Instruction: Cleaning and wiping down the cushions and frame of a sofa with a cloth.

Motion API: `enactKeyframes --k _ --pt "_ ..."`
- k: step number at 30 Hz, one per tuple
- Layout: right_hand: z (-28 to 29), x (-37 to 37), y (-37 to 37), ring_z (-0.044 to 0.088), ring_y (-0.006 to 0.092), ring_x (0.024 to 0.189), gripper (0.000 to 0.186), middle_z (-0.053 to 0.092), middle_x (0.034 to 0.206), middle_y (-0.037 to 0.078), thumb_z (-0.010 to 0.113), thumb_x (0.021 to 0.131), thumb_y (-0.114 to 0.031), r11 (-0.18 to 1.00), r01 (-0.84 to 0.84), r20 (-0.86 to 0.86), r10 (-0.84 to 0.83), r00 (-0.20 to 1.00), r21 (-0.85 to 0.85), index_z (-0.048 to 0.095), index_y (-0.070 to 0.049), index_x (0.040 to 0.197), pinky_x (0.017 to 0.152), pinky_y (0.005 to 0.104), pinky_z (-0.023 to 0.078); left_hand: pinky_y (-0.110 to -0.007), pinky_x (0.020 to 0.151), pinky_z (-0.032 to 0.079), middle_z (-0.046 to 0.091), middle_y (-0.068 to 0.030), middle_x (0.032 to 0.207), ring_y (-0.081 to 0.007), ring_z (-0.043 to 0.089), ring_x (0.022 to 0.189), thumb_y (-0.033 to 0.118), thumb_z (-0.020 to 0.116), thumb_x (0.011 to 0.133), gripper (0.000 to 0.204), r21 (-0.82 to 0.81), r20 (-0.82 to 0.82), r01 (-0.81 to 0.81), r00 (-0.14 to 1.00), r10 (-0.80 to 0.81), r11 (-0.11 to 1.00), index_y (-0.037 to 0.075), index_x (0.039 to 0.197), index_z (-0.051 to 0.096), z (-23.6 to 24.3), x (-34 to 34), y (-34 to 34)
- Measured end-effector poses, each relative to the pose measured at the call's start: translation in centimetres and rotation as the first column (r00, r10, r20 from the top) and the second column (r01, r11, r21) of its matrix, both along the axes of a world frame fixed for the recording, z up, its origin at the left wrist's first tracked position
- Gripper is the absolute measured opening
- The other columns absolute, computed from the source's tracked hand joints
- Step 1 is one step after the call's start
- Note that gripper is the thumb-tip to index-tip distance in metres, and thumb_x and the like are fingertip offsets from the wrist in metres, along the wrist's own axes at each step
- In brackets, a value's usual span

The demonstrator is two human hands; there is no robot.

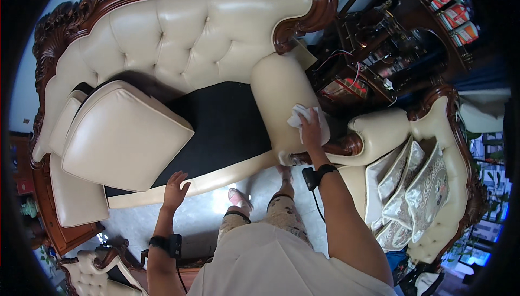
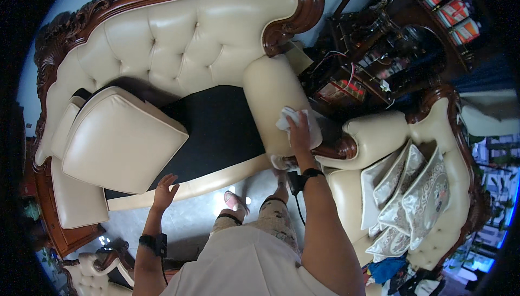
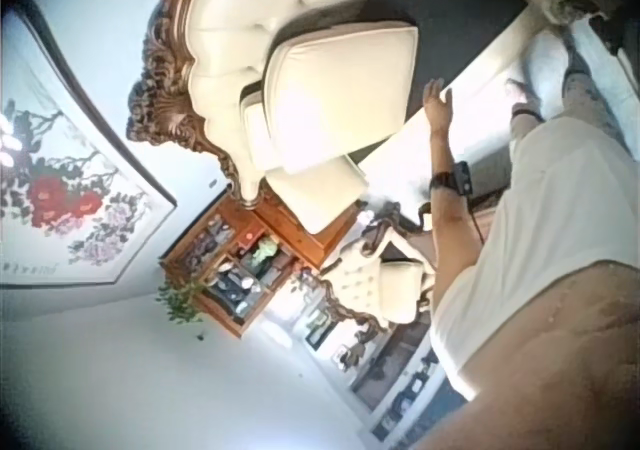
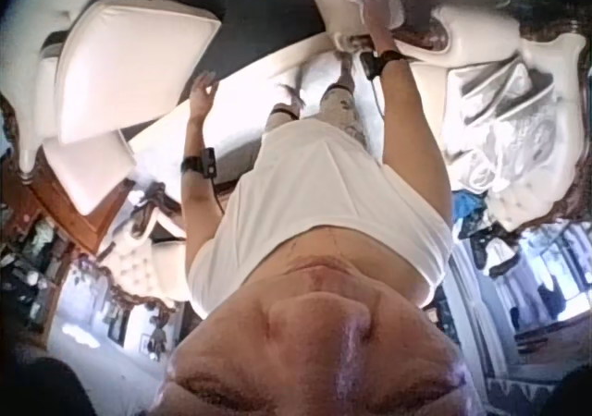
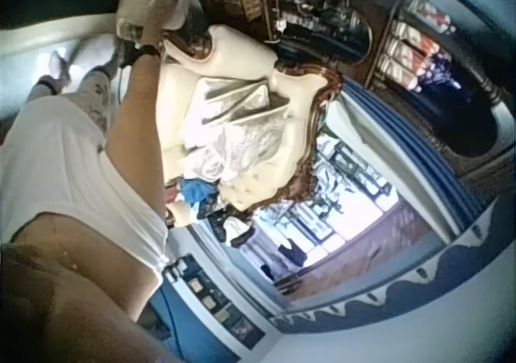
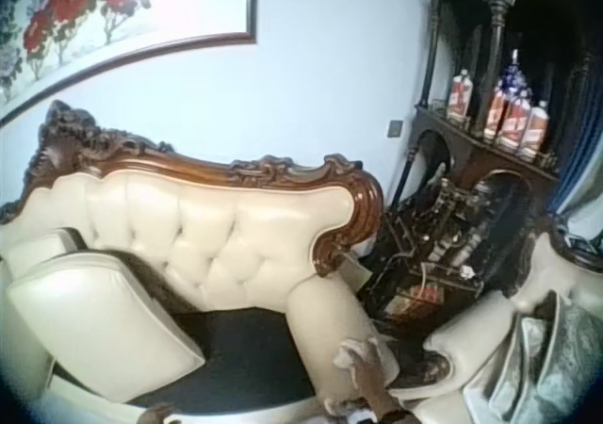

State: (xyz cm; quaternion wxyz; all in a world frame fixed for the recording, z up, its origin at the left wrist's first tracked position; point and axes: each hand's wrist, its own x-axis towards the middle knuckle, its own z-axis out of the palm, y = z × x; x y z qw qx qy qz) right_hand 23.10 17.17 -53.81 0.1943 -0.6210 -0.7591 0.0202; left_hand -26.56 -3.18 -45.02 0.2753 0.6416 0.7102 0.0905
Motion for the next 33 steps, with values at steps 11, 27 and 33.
enactKeyframes --k 11,27,33 --pt "-5.3 5.1 24.5 0.048 0.0369 0.118 0.035 0.051 0.128 0.016 0.061 0.085 -0.008 0.996 -0.047 -0.382 0.016 0.924 -0.072 0.058 -0.01 0.12 0.099 0.0423 0.041 -0.043 0.105 0.039 0.049 -0.017 0.136 -0.0347 0.047 0.125 0.019 0.07 0.082 0.061 0.002 0.2 0.264 0.945 -0.259 0.965 0.012 0.137 0.044 -6.2 28.0 18.5" --pt "-14.0 16.8 17.7 0.045 0.0435 0.121 0.057 0.047 0.13 0.031 0.034 0.1 -0.041 0.684 0.013 -0.271 -0.306 0.913 -0.73 0.042 0.005 0.132 0.102 0.0461 0.036 -0.042 0.104 0.041 0.014 -0.0156 0.156 -0.0334 0.036 0.135 0.029 0.072 0.08 0.074 -0.121 0.258 0.5 0.85 -0.459 0.858 0.02 0.144 0.036 -10.0 39.2 22.4" --pt "-7.7 8.8 16.8 0.036 0.0482 0.126 0.06 0.031 0.14 0.032 0.061 0.088 -0.026 0.931 -0.28 -0.212 0.233 0.949 -0.234 0.04 0.001 0.137 0.105 0.0515 0.032 -0.043 0.104 0.04 0.013 -0.014 0.156 -0.0329 0.033 0.137 0.028 0.073 0.079 0.07 -0.158 0.295 0.43 0.88 -0.373 0.889 0.017 0.141 0.043 -11.2 37.4 20.7"
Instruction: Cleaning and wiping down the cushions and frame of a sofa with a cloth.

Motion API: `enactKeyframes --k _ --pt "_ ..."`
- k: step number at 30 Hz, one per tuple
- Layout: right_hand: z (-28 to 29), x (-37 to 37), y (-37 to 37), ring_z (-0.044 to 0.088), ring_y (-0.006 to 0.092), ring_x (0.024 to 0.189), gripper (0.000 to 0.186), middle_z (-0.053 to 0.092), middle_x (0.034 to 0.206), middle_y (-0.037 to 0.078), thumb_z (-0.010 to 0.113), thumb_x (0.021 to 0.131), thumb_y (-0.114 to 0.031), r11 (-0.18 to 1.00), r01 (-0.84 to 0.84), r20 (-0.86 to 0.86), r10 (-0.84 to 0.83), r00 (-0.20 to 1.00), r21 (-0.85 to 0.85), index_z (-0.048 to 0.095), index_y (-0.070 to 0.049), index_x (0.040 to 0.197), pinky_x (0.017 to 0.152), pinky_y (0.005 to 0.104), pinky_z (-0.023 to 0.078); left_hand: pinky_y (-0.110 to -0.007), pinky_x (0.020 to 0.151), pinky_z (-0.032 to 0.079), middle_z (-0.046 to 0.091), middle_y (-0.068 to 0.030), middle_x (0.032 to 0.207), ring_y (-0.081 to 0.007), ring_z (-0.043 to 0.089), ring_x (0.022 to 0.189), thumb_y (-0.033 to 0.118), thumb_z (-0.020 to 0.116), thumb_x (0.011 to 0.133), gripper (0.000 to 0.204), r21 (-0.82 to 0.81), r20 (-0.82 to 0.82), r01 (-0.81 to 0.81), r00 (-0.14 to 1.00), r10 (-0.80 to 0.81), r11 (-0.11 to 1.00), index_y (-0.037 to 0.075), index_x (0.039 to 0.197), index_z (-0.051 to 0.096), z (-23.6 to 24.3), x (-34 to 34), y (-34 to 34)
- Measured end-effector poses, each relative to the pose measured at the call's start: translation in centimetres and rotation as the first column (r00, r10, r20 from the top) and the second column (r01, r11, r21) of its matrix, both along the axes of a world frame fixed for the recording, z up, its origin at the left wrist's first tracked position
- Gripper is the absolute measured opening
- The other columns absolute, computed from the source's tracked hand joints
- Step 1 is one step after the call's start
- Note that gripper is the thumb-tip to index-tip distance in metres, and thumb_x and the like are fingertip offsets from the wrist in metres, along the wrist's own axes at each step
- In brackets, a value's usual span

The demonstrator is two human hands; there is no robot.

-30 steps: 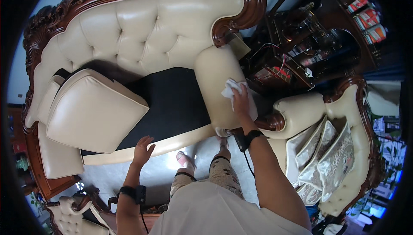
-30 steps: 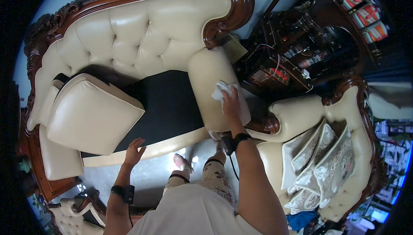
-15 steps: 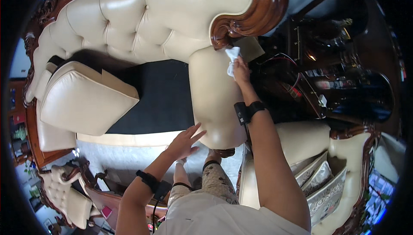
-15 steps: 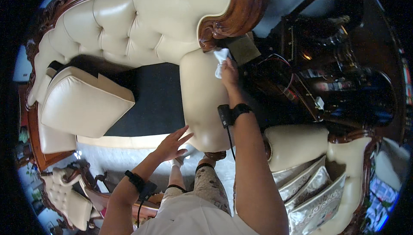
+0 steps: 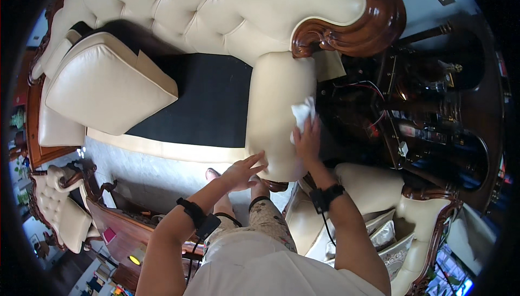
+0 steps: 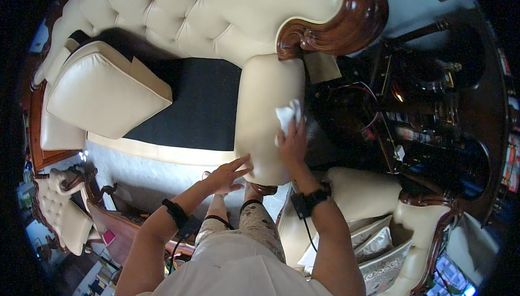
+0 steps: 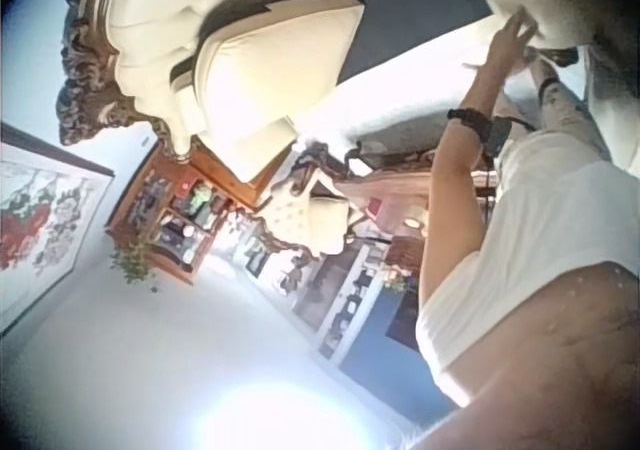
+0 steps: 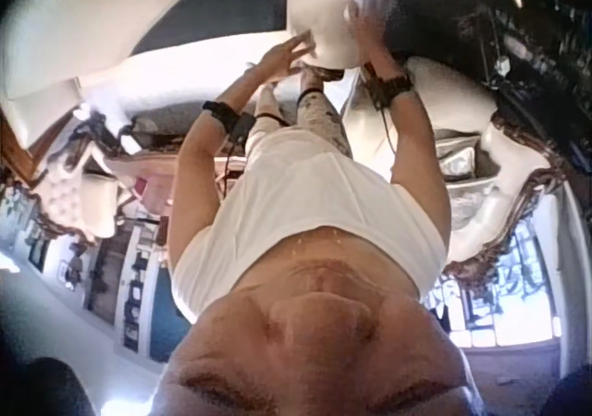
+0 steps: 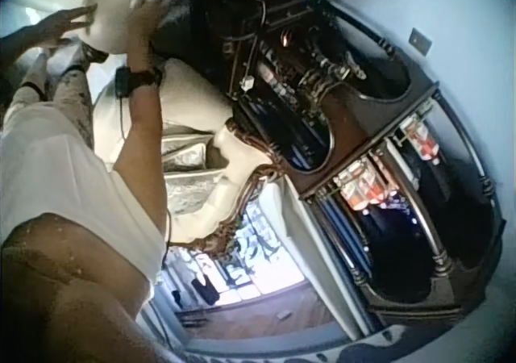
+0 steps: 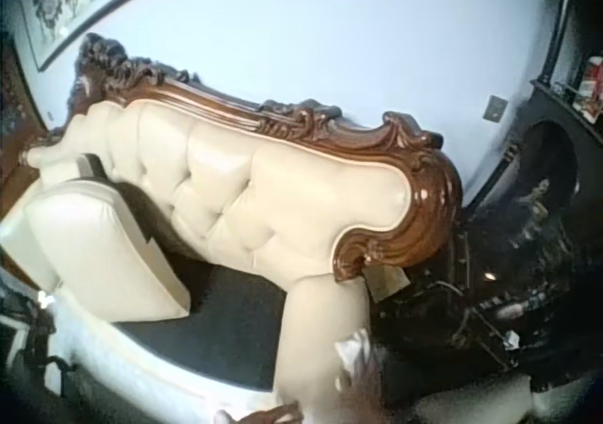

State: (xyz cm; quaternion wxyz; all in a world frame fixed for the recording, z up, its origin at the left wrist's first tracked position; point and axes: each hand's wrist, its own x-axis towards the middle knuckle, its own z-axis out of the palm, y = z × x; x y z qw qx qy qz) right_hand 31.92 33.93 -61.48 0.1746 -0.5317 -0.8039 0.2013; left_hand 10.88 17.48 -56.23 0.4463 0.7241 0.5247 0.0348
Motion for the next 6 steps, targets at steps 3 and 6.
enactKeyframes --k 3,6 --pt "3.4 -5.2 5.8 0.034 0.0444 0.13 0.062 0.034 0.142 0.025 0.064 0.084 -0.026 0.983 -0.158 0.108 0.148 0.983 0.097 0.041 -0.006 0.138 0.108 0.0514 0.029 -0.042 0.105 0.04 0.015 -0.0143 0.156 -0.0323 0.031 0.138 0.027 0.073 0.078 0.069 0.053 0.053 -0.025 0.998 0.022 0.998 0.017 0.139 0.045 -0.4 0.2 -0.5" --pt "3.3 -9.3 10.4 0.032 0.0402 0.132 0.065 0.027 0.149 0.014 0.066 0.082 -0.032 0.906 -0.404 0.28 0.358 0.891 0.128 0.042 -0.015 0.14 0.108 0.0578 0.027 -0.042 0.106 0.038 0.015 -0.0144 0.156 -0.032 0.029 0.139 0.026 0.073 0.077 0.066 0.117 0.128 -0.064 0.991 0.049 0.991 0.016 0.137 0.046 -1.0 0.6 -0.8"
